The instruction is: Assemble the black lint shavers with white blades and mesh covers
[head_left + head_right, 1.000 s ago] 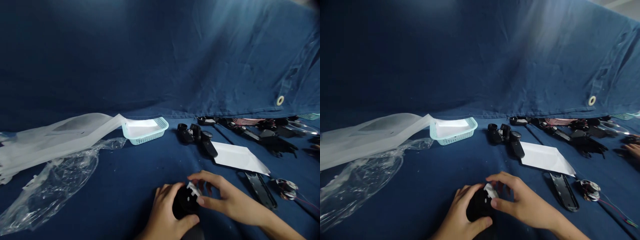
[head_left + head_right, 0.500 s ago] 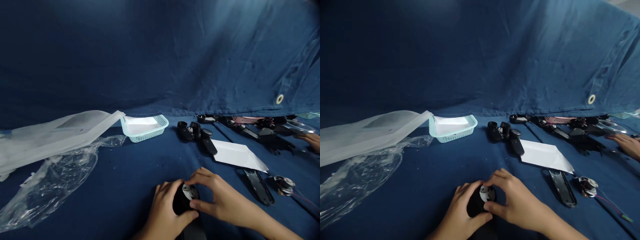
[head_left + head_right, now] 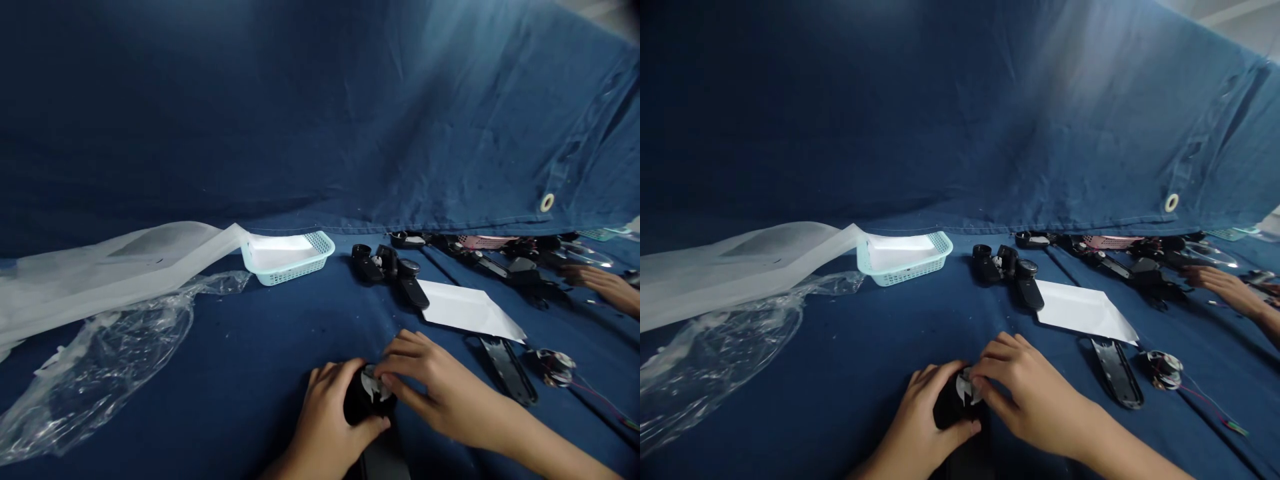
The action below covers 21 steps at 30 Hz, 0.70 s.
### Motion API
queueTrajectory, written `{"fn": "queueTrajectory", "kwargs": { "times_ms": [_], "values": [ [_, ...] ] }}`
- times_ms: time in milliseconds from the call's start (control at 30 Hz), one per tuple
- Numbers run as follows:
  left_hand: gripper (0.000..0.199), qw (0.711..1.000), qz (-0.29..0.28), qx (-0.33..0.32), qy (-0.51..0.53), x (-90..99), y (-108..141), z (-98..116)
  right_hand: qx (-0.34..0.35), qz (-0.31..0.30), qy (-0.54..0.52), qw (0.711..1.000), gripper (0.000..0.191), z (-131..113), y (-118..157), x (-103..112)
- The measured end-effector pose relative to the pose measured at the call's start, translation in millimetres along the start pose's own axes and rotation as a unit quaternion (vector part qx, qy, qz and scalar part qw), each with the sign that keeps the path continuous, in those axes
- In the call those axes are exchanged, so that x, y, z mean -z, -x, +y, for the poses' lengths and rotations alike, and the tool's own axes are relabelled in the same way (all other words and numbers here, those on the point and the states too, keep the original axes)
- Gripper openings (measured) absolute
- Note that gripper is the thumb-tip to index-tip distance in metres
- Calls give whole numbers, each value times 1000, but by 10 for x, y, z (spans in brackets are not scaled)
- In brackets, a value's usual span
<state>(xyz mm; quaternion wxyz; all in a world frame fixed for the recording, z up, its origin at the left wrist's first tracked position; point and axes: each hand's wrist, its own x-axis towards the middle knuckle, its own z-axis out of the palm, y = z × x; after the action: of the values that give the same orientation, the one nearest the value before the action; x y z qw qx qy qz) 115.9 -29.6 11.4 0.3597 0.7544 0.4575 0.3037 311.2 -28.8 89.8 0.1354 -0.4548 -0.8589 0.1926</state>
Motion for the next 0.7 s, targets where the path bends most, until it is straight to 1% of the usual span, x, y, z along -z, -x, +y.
{"fn": "queueTrajectory", "kwargs": {
  "times_ms": [133,233,367,567,700],
  "values": [
    [61,1000,7,4,0,2,3,1,10,0,-3,1000,17,14,-28,20],
    [60,1000,10,-4,-9,1,3,20,2,11,-24,1000,15,16,-29,-8],
    [59,997,54,-44,-38,-27,15,12,-23,29,-34,999,12,-7,-7,-51],
    [63,983,117,-117,-74,-76,41,-57,-46,32,13,998,9,-91,-5,-66],
    [69,979,128,-134,-91,-86,57,-80,-63,38,31,997,8,-118,-27,-102]
  ]
}}
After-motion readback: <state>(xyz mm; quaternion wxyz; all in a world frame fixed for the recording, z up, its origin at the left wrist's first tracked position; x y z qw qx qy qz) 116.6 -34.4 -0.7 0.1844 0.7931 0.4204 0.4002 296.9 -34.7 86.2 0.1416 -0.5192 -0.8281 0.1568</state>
